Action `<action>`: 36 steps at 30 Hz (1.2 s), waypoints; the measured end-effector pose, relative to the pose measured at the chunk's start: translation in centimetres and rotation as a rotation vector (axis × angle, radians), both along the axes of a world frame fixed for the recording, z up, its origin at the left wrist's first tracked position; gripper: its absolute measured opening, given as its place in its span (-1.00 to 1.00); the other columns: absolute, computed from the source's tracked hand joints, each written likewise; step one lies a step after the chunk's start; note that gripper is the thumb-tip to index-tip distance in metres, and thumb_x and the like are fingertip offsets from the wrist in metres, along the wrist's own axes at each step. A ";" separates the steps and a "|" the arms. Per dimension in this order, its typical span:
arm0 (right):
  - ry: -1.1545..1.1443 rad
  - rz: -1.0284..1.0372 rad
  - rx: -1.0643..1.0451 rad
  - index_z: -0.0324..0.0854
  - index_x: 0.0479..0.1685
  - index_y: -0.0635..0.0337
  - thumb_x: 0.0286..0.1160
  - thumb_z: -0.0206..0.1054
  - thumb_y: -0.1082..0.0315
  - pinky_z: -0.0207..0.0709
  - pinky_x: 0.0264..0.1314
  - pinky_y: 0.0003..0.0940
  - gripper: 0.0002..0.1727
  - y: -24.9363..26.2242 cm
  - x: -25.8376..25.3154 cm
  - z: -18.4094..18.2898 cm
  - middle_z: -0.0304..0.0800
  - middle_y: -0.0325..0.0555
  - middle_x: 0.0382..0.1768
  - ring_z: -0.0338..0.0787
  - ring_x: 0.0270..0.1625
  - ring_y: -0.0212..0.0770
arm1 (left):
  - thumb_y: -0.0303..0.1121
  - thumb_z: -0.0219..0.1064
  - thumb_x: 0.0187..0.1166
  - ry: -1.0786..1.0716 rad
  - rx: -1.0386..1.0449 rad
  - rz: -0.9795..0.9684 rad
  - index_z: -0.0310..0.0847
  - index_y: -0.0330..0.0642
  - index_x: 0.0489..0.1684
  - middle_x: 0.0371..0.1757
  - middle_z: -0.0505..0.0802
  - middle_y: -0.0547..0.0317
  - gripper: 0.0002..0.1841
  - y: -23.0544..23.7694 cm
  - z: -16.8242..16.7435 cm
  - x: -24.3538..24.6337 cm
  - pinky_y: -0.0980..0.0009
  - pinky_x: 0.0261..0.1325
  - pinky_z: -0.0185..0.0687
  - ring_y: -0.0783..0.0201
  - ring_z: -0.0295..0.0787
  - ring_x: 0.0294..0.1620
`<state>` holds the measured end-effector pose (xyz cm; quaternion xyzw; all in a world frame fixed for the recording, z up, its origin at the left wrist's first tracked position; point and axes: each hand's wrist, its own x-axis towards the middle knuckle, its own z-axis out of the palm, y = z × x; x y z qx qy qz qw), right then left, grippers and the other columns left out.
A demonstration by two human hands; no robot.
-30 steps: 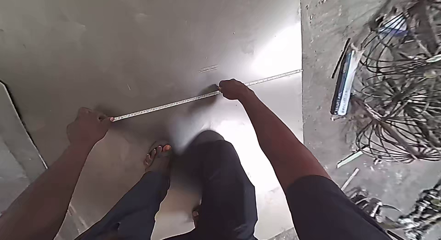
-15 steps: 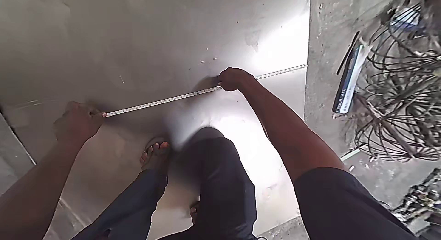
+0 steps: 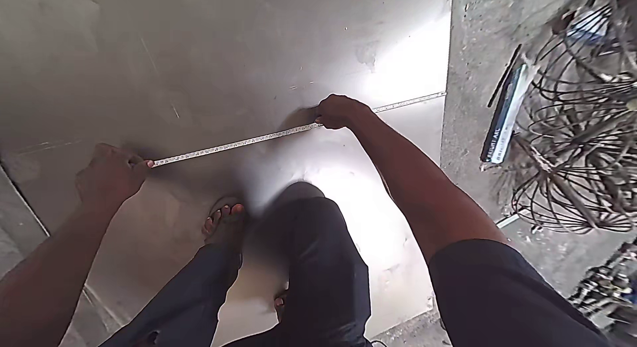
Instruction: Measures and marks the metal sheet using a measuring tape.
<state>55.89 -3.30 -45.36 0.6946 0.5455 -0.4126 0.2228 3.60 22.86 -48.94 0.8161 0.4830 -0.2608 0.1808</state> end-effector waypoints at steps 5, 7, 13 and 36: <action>0.036 0.018 0.024 0.76 -0.20 0.13 0.74 0.21 0.06 0.65 -0.02 0.38 -0.64 -0.1 0.2 0.0 0.84 0.11 -0.18 0.85 -0.01 0.21 | 0.12 0.25 0.68 0.016 -0.004 0.005 0.75 -0.09 -0.01 0.44 0.56 -0.36 -0.56 -0.2 0.2 0.3 -0.63 -0.10 0.54 -0.52 0.64 0.24; 0.053 0.032 0.027 0.77 -0.19 0.13 0.75 0.20 0.07 0.64 0.03 0.35 -0.64 0.0 0.2 -0.1 0.84 0.10 -0.16 0.85 0.02 0.20 | 0.11 0.25 0.69 0.013 -0.005 0.003 0.74 -0.10 -0.02 0.43 0.55 -0.36 -0.57 -0.2 0.3 0.3 -0.63 -0.10 0.54 -0.53 0.64 0.23; 0.059 0.036 0.024 0.76 -0.20 0.18 0.76 0.21 0.06 0.65 0.03 0.34 -0.61 0.1 0.3 -0.4 0.84 0.13 -0.18 0.85 -0.01 0.21 | 0.12 0.25 0.69 0.005 -0.010 -0.010 0.76 -0.09 -0.04 0.43 0.56 -0.36 -0.56 -0.1 0.4 0.4 -0.63 -0.08 0.53 -0.52 0.62 0.27; -0.235 -0.529 0.159 0.75 -0.04 0.09 0.69 0.14 -0.10 0.61 -0.03 0.43 -0.54 1.6 -2.5 3.5 0.86 0.16 0.03 0.83 0.16 0.27 | 0.10 0.25 0.69 -0.003 -0.069 -0.008 0.74 -0.16 0.02 0.37 0.62 -0.46 -0.54 -0.4 1.2 0.6 -0.68 0.06 0.48 -0.55 0.59 0.33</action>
